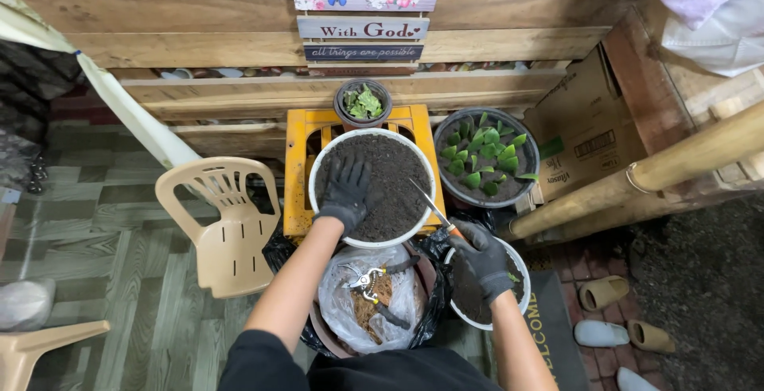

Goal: The person levels soil in a white pot using a knife and gloved hands, then cuts the surface into a grid pattern. They pick up a small plant and place it into one of the grid sections, pressing the soil around it.

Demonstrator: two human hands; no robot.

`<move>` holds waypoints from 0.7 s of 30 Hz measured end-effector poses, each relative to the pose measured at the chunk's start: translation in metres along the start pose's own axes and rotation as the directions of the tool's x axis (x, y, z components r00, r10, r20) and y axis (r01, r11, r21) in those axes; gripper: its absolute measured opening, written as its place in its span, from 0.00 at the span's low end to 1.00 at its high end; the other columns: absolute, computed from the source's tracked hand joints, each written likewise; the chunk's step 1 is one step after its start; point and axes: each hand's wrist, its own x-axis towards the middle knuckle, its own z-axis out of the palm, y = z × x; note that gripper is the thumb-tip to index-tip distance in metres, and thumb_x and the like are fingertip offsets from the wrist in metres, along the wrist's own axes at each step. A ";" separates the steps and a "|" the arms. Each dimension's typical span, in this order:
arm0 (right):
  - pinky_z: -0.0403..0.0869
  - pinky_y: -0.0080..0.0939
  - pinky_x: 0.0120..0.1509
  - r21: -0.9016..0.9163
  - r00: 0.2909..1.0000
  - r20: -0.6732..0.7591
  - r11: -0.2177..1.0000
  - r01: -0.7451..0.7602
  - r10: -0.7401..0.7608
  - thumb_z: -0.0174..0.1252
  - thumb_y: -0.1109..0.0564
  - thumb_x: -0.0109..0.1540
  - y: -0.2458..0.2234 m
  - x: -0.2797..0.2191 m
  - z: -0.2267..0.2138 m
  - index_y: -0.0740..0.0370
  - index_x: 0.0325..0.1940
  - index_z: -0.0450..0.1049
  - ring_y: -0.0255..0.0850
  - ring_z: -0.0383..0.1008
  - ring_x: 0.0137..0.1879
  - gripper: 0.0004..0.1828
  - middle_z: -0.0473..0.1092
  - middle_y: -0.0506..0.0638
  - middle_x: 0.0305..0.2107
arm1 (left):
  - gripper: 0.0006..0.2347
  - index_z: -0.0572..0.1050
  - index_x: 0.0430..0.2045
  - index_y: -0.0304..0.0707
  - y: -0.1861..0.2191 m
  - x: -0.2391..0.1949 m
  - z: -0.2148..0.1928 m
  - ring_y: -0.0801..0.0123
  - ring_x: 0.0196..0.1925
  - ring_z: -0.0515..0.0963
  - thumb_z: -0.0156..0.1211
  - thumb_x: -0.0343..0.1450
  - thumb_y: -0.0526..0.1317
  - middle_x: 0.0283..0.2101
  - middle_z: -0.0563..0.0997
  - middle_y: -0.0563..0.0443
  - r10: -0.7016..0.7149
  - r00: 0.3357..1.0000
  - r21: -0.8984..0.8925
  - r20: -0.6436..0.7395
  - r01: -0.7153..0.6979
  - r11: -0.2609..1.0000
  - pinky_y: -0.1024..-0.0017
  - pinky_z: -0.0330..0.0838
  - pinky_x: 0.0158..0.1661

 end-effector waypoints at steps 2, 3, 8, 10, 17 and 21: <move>0.74 0.34 0.53 -0.007 0.999 0.000 0.999 0.034 -0.034 0.66 0.60 0.60 -0.005 0.001 -0.002 0.64 0.56 0.78 0.34 0.77 0.47 0.20 0.78 0.48 0.43 | 0.34 0.43 0.74 0.39 0.000 -0.001 0.021 0.51 0.80 0.34 0.29 0.76 0.61 0.79 0.38 0.41 0.015 1.000 0.010 0.014 -0.015 1.000 0.46 0.23 0.71; 0.74 0.34 0.54 -0.016 0.998 -0.003 0.998 0.067 -0.067 0.65 0.60 0.60 -0.006 0.000 -0.003 0.64 0.56 0.79 0.35 0.77 0.48 0.19 0.78 0.50 0.43 | 0.34 0.43 0.75 0.40 0.001 -0.003 0.032 0.50 0.80 0.34 0.29 0.75 0.60 0.78 0.38 0.42 0.031 0.999 0.018 0.028 -0.032 0.999 0.44 0.23 0.71; 0.75 0.36 0.53 -0.143 0.996 0.002 0.986 0.085 -0.085 0.66 0.59 0.59 -0.015 0.002 0.000 0.62 0.54 0.78 0.38 0.79 0.47 0.19 0.78 0.51 0.43 | 0.34 0.46 0.75 0.43 0.006 -0.014 0.029 0.50 0.80 0.36 0.28 0.76 0.63 0.79 0.41 0.44 0.058 0.998 0.052 0.005 -0.058 0.997 0.41 0.22 0.70; 0.75 0.37 0.53 -0.167 0.996 0.000 0.982 0.093 -0.094 0.66 0.59 0.59 -0.017 0.003 0.002 0.62 0.54 0.79 0.39 0.80 0.47 0.19 0.79 0.51 0.42 | 0.34 0.46 0.74 0.45 0.014 -0.015 0.020 0.50 0.80 0.36 0.27 0.76 0.63 0.79 0.42 0.48 0.054 0.998 0.085 0.029 -0.057 0.995 0.40 0.22 0.70; 0.74 0.34 0.53 -0.089 0.995 -0.035 0.992 0.093 -0.096 0.66 0.61 0.59 -0.006 -0.001 -0.004 0.64 0.54 0.79 0.36 0.78 0.47 0.18 0.79 0.50 0.42 | 0.31 0.49 0.74 0.51 0.044 -0.009 0.016 0.50 0.80 0.37 0.26 0.76 0.61 0.79 0.44 0.49 0.324 0.945 0.237 -0.044 -0.305 0.922 0.37 0.21 0.69; 0.74 0.32 0.51 -0.020 0.999 -0.052 1.000 -0.004 0.003 0.67 0.60 0.59 0.010 0.000 -0.005 0.65 0.54 0.79 0.31 0.76 0.45 0.19 0.79 0.47 0.41 | 0.31 0.48 0.74 0.52 0.058 -0.010 -0.011 0.51 0.80 0.37 0.28 0.75 0.61 0.79 0.41 0.51 0.358 0.932 0.341 0.055 -0.354 0.871 0.37 0.23 0.69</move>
